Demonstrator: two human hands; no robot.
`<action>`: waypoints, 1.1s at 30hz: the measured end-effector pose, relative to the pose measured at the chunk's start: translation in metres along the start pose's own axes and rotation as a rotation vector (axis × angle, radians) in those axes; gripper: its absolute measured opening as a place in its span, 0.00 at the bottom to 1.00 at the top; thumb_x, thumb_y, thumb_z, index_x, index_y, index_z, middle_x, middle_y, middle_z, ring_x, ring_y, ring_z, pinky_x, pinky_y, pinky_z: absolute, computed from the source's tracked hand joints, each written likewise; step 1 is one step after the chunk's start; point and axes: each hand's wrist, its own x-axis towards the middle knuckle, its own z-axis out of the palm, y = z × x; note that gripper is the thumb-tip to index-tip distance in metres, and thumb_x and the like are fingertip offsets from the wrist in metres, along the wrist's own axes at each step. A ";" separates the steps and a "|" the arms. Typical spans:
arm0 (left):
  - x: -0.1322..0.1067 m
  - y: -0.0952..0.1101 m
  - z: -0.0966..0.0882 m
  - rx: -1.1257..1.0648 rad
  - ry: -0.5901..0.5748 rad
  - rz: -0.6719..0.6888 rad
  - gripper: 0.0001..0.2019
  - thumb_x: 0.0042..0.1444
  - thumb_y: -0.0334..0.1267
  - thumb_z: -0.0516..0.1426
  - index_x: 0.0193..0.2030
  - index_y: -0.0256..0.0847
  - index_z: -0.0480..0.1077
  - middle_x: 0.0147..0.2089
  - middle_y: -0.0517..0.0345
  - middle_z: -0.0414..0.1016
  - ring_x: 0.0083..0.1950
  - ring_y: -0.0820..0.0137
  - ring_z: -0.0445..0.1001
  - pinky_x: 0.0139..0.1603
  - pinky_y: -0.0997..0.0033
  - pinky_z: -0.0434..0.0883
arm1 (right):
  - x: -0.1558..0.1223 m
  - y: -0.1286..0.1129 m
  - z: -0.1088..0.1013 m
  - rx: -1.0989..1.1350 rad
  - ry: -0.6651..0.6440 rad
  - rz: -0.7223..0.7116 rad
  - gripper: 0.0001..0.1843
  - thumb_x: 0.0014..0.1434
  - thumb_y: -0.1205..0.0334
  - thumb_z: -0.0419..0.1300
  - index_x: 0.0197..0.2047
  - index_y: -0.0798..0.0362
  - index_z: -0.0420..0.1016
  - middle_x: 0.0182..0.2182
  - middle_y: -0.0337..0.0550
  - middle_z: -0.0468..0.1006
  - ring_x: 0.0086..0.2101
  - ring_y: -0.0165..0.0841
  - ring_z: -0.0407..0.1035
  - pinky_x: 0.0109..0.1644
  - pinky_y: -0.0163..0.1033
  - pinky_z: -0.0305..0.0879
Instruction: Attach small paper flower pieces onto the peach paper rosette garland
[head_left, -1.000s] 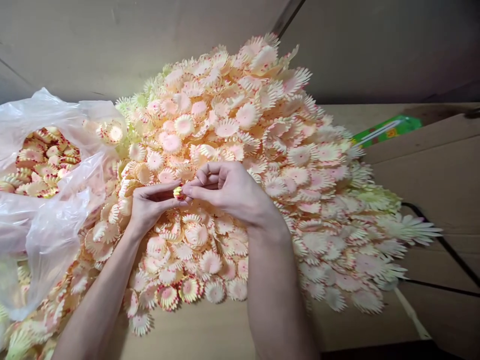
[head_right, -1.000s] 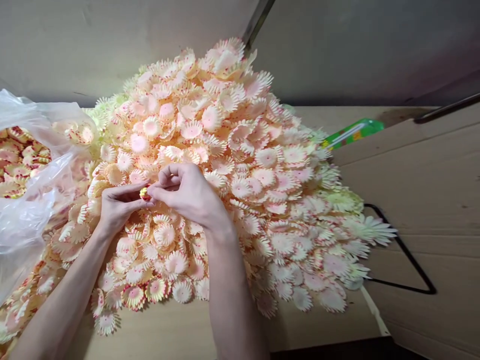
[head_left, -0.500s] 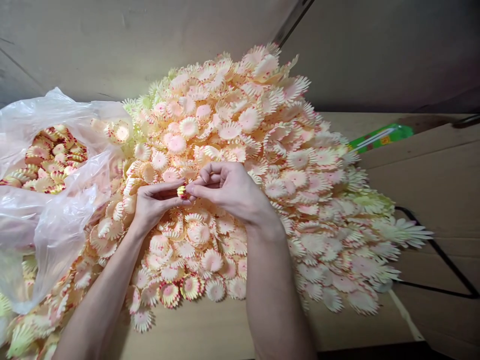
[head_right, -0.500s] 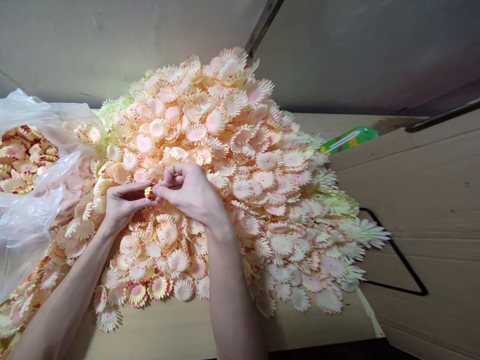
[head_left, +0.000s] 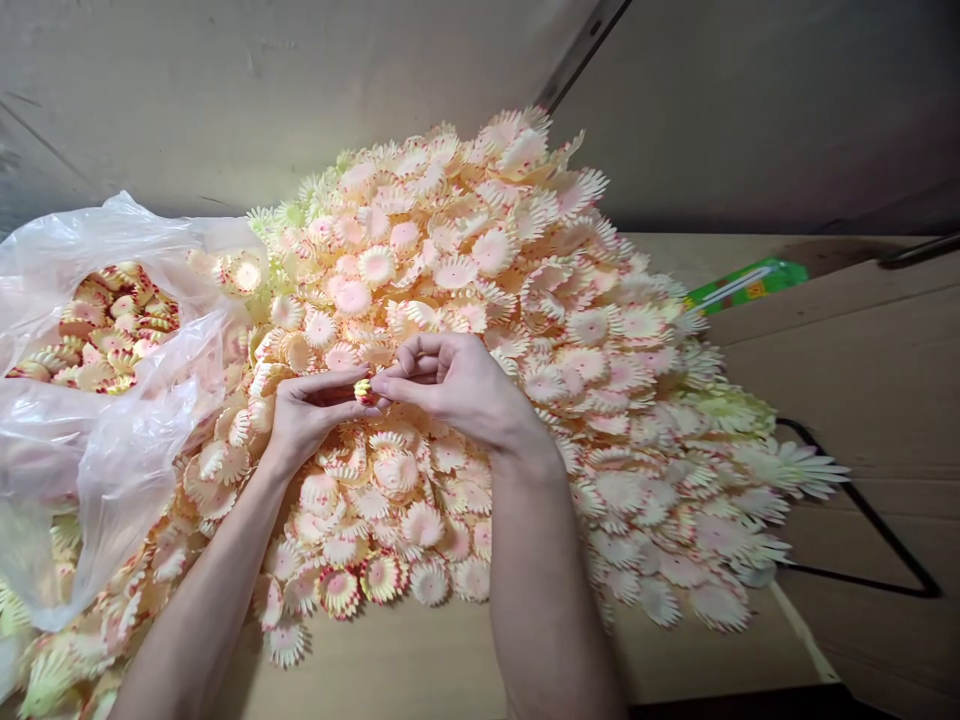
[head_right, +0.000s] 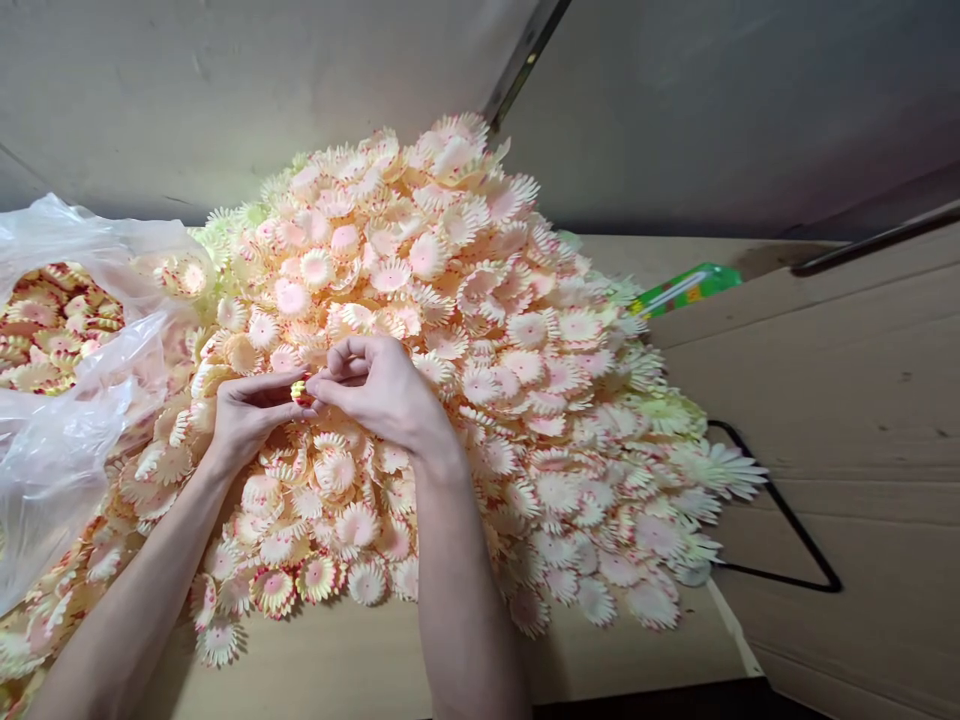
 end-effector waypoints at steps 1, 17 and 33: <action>0.000 0.000 0.000 0.003 0.003 -0.004 0.19 0.35 0.37 0.73 0.38 0.40 0.81 0.35 0.52 0.84 0.35 0.58 0.83 0.42 0.57 0.82 | 0.000 0.000 0.000 0.000 -0.002 0.000 0.19 0.38 0.61 0.74 0.24 0.54 0.66 0.23 0.37 0.76 0.26 0.29 0.75 0.31 0.33 0.71; 0.000 -0.003 -0.001 0.005 0.006 -0.016 0.20 0.34 0.38 0.73 0.39 0.39 0.81 0.36 0.51 0.84 0.36 0.59 0.83 0.44 0.56 0.82 | 0.000 0.001 0.001 -0.004 -0.029 -0.021 0.18 0.41 0.57 0.73 0.24 0.52 0.65 0.23 0.38 0.77 0.27 0.32 0.76 0.32 0.36 0.73; 0.001 -0.001 -0.003 -0.002 0.022 0.004 0.20 0.35 0.31 0.73 0.39 0.42 0.81 0.37 0.54 0.84 0.37 0.64 0.83 0.42 0.65 0.81 | 0.003 0.007 -0.002 -0.071 0.079 -0.103 0.19 0.41 0.59 0.71 0.24 0.52 0.62 0.24 0.37 0.74 0.26 0.28 0.71 0.31 0.34 0.68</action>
